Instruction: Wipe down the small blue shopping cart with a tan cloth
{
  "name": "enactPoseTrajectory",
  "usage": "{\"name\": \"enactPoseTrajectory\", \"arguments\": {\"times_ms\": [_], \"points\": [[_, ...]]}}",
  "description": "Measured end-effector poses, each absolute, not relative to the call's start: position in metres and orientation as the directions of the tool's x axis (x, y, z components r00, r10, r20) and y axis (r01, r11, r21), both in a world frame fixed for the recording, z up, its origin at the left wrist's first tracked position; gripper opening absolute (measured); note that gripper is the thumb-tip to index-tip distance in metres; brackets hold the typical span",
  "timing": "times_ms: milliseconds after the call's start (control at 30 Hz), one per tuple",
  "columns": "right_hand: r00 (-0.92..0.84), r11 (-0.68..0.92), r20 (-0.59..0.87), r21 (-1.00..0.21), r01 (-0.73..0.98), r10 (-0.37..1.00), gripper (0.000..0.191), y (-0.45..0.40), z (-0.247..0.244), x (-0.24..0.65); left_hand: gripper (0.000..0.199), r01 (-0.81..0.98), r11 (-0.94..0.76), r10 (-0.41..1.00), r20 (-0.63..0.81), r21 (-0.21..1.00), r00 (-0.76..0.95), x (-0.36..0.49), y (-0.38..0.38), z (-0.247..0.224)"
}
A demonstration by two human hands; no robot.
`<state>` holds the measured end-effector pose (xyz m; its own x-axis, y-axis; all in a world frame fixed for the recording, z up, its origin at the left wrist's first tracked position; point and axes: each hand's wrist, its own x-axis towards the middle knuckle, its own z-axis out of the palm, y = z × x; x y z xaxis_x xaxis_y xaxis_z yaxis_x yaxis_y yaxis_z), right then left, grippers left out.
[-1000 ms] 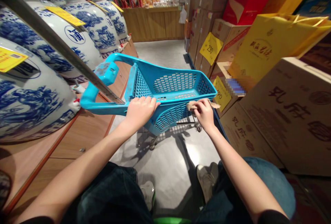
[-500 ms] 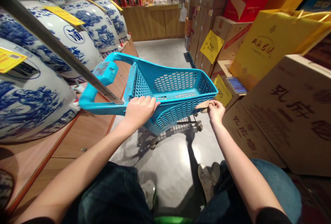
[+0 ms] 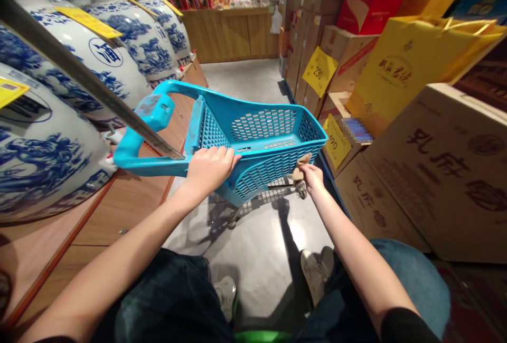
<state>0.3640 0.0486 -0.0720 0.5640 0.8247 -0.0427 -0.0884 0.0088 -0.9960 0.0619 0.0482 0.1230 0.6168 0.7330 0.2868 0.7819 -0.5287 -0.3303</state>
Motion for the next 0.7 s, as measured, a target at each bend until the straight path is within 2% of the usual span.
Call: {"name": "enactPoseTrajectory", "arguments": {"times_ms": [167,233,300,400,500,700], "points": [[0.608,0.071,-0.092,-0.968,-0.239,0.789,0.024,0.055,-0.044,0.387,0.034,0.793,-0.541,0.73,0.31,-0.281,0.608,0.062,0.051,0.121],[0.605,0.048,-0.222,-0.917,-0.396,0.765,0.021,0.052,-0.042,0.382,0.033,0.791,-0.548,0.721,0.325,-0.272,0.611,0.062,0.052,0.12],[0.541,-0.052,-0.406,-0.831,-0.554,0.737,0.021,0.048,-0.045,0.371,0.034,0.787,-0.545,0.716,0.328,-0.289,0.616,0.062,0.053,0.12],[0.415,-0.192,-0.558,-0.733,-0.652,0.719,0.021,0.047,-0.049,0.357,0.035,0.781,-0.53,0.719,0.313,-0.331,0.62,0.062,0.052,0.12],[0.382,-0.19,-0.563,-0.709,-0.679,0.733,0.022,0.056,-0.036,0.366,0.038,0.778,-0.523,0.728,0.293,-0.347,0.62,0.064,0.051,0.122],[0.475,-0.025,-0.48,-0.722,-0.691,0.737,0.021,0.068,0.003,0.402,0.042,0.806,-0.507,0.778,0.24,-0.306,0.58,0.069,0.048,0.129]]}}
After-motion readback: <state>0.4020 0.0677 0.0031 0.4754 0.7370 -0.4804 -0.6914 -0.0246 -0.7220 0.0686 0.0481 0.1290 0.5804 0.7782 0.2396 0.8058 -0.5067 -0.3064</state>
